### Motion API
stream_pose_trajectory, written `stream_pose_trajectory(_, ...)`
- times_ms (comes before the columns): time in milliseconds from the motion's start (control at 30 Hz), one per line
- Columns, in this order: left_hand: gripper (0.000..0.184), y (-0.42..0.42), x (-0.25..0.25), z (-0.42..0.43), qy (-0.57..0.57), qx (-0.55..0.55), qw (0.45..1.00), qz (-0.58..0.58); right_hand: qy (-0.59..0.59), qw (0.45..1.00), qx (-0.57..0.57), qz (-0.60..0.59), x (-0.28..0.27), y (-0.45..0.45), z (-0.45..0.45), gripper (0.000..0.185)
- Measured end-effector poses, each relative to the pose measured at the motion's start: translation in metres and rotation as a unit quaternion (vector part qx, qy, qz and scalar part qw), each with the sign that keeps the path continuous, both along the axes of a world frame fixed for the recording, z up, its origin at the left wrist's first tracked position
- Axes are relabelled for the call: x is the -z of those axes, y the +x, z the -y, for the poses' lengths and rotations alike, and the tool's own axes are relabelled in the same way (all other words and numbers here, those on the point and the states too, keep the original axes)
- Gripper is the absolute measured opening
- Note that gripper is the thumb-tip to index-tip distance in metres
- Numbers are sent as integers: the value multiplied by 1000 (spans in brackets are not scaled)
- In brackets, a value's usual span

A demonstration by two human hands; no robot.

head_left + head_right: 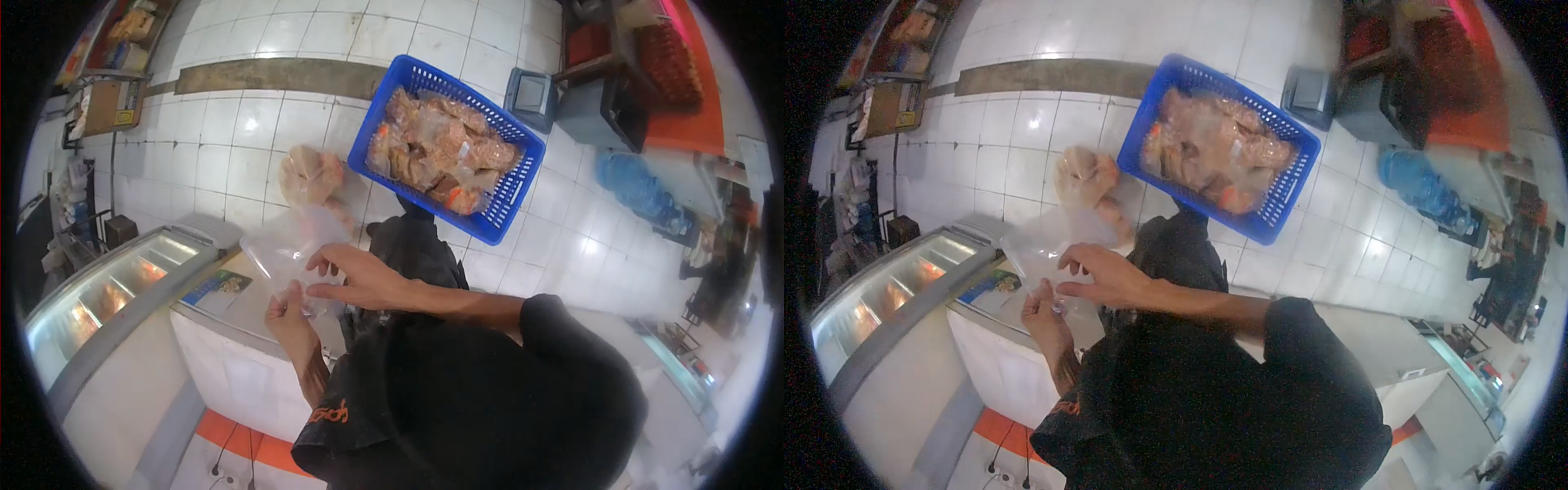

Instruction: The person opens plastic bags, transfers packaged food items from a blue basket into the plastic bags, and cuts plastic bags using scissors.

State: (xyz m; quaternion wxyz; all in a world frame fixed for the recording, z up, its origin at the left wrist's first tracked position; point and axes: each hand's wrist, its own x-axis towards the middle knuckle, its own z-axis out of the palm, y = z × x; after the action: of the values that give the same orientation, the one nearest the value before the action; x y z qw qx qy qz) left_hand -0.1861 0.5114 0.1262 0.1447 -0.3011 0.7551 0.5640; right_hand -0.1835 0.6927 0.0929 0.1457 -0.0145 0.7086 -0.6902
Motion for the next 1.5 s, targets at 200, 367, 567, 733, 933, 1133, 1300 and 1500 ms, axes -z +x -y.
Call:
stream_pose_trajectory(200,20,13,7,-10,30,-16,998,-57,-4,1000,23,3,15,2,7,25)
stream_pose_trajectory(367,20,9,8,-16,64,-74,994,-42,1,998,55,-1,7,1,3,25)
stream_pose_trajectory(567,27,11,7,-1,-50,6,999,15,-48,996,37,62,31,-2,-8,27)
stream_pose_trajectory(733,24,44,44,84,-198,63,976,-58,-428,835,226,260,52,-26,-45,30)
stream_pose_trajectory(933,11,33,107,100,-13,-21,992,-126,20,987,109,115,47,-17,-1,38)
stream_pose_trajectory(1133,36,24,153,69,-96,-115,986,75,121,943,243,195,179,-5,-49,31)
stream_pose_trajectory(1300,41,28,216,21,-401,208,884,-123,-76,899,275,333,194,-1,-8,24)
stream_pose_trajectory(1500,49,36,303,1,-181,181,966,33,179,981,38,71,267,20,5,31)
